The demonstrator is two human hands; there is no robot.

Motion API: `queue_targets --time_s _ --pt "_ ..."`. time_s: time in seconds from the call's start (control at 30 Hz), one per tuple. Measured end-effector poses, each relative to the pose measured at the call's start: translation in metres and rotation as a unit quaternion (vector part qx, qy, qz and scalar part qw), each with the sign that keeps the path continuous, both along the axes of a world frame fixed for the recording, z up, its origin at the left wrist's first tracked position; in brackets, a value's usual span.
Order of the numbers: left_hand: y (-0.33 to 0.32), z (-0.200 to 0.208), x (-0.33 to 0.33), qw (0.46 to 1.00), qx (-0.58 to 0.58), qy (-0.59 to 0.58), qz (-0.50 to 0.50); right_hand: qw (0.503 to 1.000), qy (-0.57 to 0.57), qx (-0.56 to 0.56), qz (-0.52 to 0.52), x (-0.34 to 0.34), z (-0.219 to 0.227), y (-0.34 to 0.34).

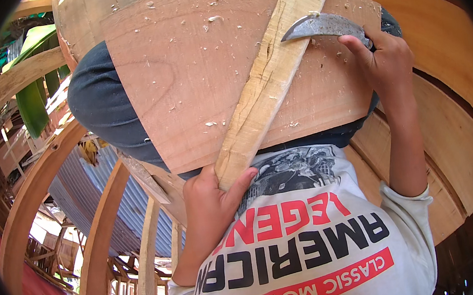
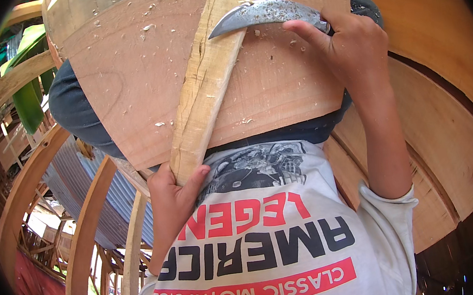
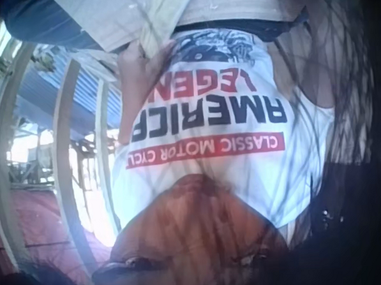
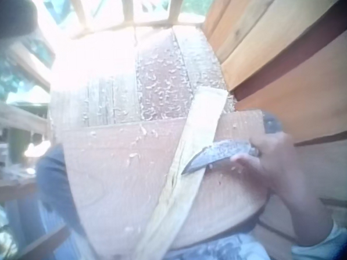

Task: The person is sitting cross-legged on a wooden platform, using a curved knife to shave and shape a long, thin piece of wood. They hold the wood against a flat board on their lap and repeatedly scrape the surface to remove bark and smooth the edges.

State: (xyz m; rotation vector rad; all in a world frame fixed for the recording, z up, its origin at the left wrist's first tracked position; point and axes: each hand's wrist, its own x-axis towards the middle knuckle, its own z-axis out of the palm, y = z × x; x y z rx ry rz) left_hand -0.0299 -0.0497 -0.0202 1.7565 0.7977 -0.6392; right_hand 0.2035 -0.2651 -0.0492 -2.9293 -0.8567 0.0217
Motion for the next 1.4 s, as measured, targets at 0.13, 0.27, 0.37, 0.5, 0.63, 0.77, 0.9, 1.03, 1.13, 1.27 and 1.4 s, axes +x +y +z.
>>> queue_targets --time_s 0.13,0.27,0.37,0.5,0.63,0.77,0.9,1.03,1.13,1.27,1.4 --pt "0.001 -0.002 -0.002 1.000 0.002 -0.002 0.007 1.000 0.002 -0.006 -0.014 -0.002 0.002 0.002" --pt "0.001 -0.010 -0.008 0.999 0.026 -0.045 0.006 0.999 0.028 0.007 -0.046 -0.008 0.006 0.004" --pt "-0.002 -0.010 -0.007 0.998 0.015 -0.049 0.021 0.998 0.063 0.004 -0.031 -0.026 0.015 0.013" --pt "-0.004 -0.012 -0.015 0.999 0.015 -0.024 0.029 0.992 0.074 -0.010 0.099 -0.059 0.023 0.036" --pt "-0.004 -0.011 -0.010 0.999 0.013 -0.030 0.035 0.996 0.023 0.016 -0.084 -0.003 0.017 0.011" --pt "-0.008 -0.009 -0.007 1.000 0.012 -0.020 0.018 0.996 0.069 0.046 0.032 -0.039 0.023 0.015" --pt "-0.006 -0.016 -0.016 0.998 0.012 -0.021 0.059 0.994 0.085 0.057 -0.037 -0.004 0.014 0.004" --pt "-0.003 -0.008 -0.006 0.997 -0.031 0.019 0.063 0.991 0.111 0.074 0.006 -0.028 0.015 0.010" --pt "-0.010 -0.009 -0.006 0.998 -0.021 0.007 0.062 0.995 0.074 0.050 0.039 -0.039 0.014 0.007" --pt "-0.009 -0.001 -0.003 0.995 -0.024 0.033 0.086 0.991 0.074 0.097 -0.063 0.000 0.008 0.000" --pt "-0.011 0.000 0.002 0.994 -0.028 0.049 0.094 0.991 0.111 0.058 0.047 -0.046 0.015 0.015"
